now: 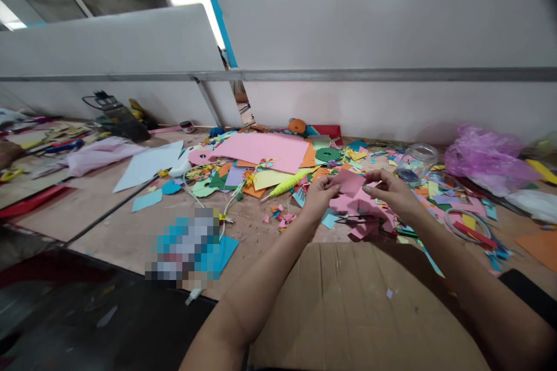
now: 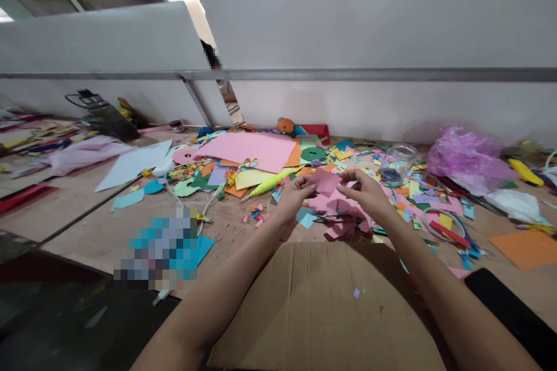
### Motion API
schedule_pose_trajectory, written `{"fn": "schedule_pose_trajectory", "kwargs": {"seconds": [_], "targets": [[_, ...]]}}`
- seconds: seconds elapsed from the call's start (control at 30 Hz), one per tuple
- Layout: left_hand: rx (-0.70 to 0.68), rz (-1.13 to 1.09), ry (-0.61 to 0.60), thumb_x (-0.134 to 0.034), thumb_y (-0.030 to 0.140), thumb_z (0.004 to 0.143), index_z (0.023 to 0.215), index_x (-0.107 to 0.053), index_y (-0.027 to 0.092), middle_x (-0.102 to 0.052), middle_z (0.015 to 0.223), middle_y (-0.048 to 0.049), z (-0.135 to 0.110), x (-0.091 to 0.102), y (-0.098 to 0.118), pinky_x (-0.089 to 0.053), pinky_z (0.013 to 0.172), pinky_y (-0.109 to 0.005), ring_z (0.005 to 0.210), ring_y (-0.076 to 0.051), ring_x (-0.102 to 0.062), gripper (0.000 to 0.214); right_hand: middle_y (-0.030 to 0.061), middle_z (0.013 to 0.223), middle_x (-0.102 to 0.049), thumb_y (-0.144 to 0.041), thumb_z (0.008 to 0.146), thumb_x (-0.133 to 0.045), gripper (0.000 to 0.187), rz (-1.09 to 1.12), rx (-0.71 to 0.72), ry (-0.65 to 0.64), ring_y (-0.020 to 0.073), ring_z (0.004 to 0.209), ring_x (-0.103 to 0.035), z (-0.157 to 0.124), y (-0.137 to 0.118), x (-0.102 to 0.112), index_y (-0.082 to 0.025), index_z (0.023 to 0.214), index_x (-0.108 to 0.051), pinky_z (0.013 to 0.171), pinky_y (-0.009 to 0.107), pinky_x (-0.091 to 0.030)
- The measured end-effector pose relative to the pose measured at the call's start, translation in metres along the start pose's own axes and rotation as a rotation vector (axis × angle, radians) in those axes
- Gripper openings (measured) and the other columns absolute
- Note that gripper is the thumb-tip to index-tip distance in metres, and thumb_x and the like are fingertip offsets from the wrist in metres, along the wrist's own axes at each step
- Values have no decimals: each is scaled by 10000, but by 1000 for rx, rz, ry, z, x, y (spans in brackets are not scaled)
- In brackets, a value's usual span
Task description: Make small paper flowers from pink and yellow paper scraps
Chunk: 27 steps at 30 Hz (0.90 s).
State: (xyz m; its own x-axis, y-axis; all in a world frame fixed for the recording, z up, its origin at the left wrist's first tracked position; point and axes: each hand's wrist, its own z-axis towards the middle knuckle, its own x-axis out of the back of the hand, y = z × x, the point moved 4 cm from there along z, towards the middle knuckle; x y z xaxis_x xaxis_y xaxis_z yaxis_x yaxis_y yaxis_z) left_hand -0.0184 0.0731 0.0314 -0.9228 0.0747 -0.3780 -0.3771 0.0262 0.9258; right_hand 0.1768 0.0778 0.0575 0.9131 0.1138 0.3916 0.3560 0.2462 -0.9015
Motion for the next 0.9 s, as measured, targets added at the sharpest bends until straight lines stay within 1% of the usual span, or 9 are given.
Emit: {"fn": "schedule_pose_trajectory", "kwargs": {"seconds": [0.07,0.13,0.23,0.3,0.43,0.5,0.6,0.73,0.9], "targets": [[-36,62,-46,-718,156,629,766,-699,159,-694,766,-22,-3,-5,1,-461,694,-250,708,-131,-601,138,74,1066,-688,-446,728,-774,424,70,-14,9,179,722,-591,-2,-4,-1,-221,1074,-678,641,319,-483],[-73,104,-97,-656,118,633,765,-728,165,-721,839,-41,-5,-9,3,-468,744,-258,795,-153,-623,157,58,918,-698,-387,718,-750,280,73,-18,24,183,684,-582,-4,-10,-4,-210,930,-703,633,328,-468],[-84,90,-110,-636,100,617,879,-756,187,-738,1017,-56,-7,-10,4,-475,805,-258,953,-181,-637,301,60,922,-709,-255,696,-660,69,44,104,84,252,893,-636,-6,-21,-5,-223,749,-691,769,375,-480],[-5,39,-78,-670,125,606,988,-744,211,-728,1094,-54,-5,-6,1,-483,757,-248,944,-176,-643,398,63,1037,-713,-180,671,-594,118,21,211,124,279,1076,-612,-7,-27,-3,-234,710,-691,892,404,-459],[217,-73,-108,-721,429,689,990,-729,193,-728,851,-62,-4,-5,-9,-474,608,-253,663,-150,-628,383,66,1109,-696,-111,639,-530,220,-21,307,139,281,1164,-584,-8,-30,-1,-239,693,-700,1000,429,-412],[254,-82,-157,-679,619,716,933,-720,168,-697,731,-64,-5,-7,-13,-462,572,-261,597,-156,-619,502,66,1117,-694,-99,633,-526,230,-31,316,135,280,1152,-591,-8,-29,-1,-238,704,-695,1003,431,-413],[217,-22,-189,-780,631,636,852,-678,153,-667,688,-43,-7,-10,-16,-459,574,-255,578,-145,-614,535,65,1119,-692,-93,635,-526,229,-54,321,162,274,1135,-602,-9,-26,-4,-238,722,-681,987,423,-431],[105,0,-88,-907,444,503,759,-613,155,-600,661,26,-7,-6,-11,-448,576,-225,570,-92,-545,485,74,1155,-681,-110,684,-559,197,-122,358,150,275,1165,-599,-11,-27,-10,-235,755,-695,969,417,-453],[18,-9,98,-880,408,549,755,-619,161,-577,678,41,0,7,-5,-434,580,-203,622,-83,-516,414,80,1280,-644,-130,792,-619,137,-220,455,56,271,1239,-577,-16,-33,-19,-240,795,-701,1025,429,-438]]}}
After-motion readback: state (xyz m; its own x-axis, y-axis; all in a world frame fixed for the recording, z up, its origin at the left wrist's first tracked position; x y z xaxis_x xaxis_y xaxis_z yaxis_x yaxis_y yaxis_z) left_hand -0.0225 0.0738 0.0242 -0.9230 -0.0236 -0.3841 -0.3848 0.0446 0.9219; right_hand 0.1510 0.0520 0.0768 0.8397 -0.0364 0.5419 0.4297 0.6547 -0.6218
